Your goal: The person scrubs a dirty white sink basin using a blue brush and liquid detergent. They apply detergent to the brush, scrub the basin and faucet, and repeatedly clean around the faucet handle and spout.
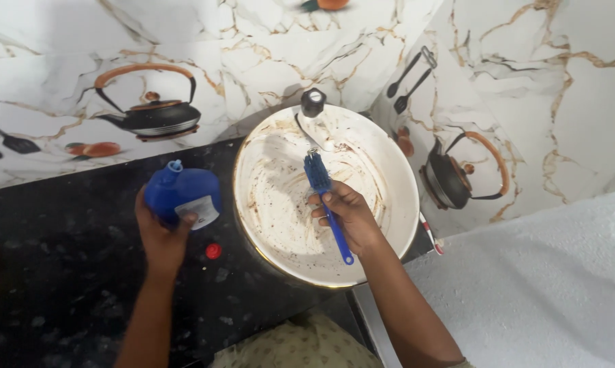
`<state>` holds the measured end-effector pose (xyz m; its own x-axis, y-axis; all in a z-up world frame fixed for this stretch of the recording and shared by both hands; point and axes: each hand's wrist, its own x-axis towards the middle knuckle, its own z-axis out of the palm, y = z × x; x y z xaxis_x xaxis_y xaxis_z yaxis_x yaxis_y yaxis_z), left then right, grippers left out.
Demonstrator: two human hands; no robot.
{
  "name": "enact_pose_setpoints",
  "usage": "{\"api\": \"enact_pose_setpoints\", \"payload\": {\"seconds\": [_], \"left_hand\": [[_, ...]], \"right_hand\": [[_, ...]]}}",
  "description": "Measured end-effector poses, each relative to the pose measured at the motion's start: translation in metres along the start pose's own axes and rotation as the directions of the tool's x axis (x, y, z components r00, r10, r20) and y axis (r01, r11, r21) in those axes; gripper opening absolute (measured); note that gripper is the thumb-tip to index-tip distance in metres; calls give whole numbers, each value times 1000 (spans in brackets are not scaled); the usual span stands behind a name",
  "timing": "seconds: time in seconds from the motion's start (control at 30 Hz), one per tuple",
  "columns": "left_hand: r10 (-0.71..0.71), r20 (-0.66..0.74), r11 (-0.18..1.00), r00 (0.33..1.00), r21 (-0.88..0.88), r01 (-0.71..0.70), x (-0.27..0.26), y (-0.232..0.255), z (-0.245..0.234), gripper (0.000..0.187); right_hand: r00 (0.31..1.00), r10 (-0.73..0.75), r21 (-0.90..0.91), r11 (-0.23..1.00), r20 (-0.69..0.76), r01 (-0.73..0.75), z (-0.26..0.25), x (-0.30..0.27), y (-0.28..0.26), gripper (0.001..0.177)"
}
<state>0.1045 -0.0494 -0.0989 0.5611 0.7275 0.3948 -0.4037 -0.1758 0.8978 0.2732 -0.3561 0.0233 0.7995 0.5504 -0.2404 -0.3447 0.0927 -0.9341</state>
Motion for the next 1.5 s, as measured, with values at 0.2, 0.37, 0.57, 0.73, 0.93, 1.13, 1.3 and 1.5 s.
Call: {"api": "enact_pose_setpoints", "payload": {"seconds": [0.2, 0.37, 0.57, 0.73, 0.93, 1.13, 1.3, 1.5], "left_hand": [[-51, -118, 726, 992, 677, 118, -87, -14, 15, 64], [-153, 186, 546, 971, 834, -73, -78, -1, 18, 55], [-293, 145, 631, 945, 772, 77, -63, 69, 24, 33], [283, 299, 638, 911, 651, -412, -11, 187, 23, 24], [143, 583, 476, 800, 669, -572, 97, 247, 29, 27], [-199, 649, 362, 735, 745, -560, 115, 237, 34, 20], [-131, 666, 445, 734, 701, -557, 117, 227, 37, 22], [-396, 619, 325, 678, 785, -527, 123, 228, 45, 23]], "right_hand": [[1000, 12, -58, 998, -4, -12, -4, 2, 15, 28], [1000, 14, -79, 997, 16, -13, 1, 3, 24, 28], [999, 31, -233, 972, 39, -21, 11, 3, 37, 31], [998, 53, -239, 970, 45, -40, 16, 2, 43, 30], [993, -3, -311, 950, 114, 39, 25, 3, 47, 32], [993, -31, -350, 934, 118, 71, 26, 10, 58, 35], [994, -20, -351, 935, 110, 57, 24, 17, 59, 36], [994, -32, -365, 929, 101, 67, 18, 20, 63, 36]]}}
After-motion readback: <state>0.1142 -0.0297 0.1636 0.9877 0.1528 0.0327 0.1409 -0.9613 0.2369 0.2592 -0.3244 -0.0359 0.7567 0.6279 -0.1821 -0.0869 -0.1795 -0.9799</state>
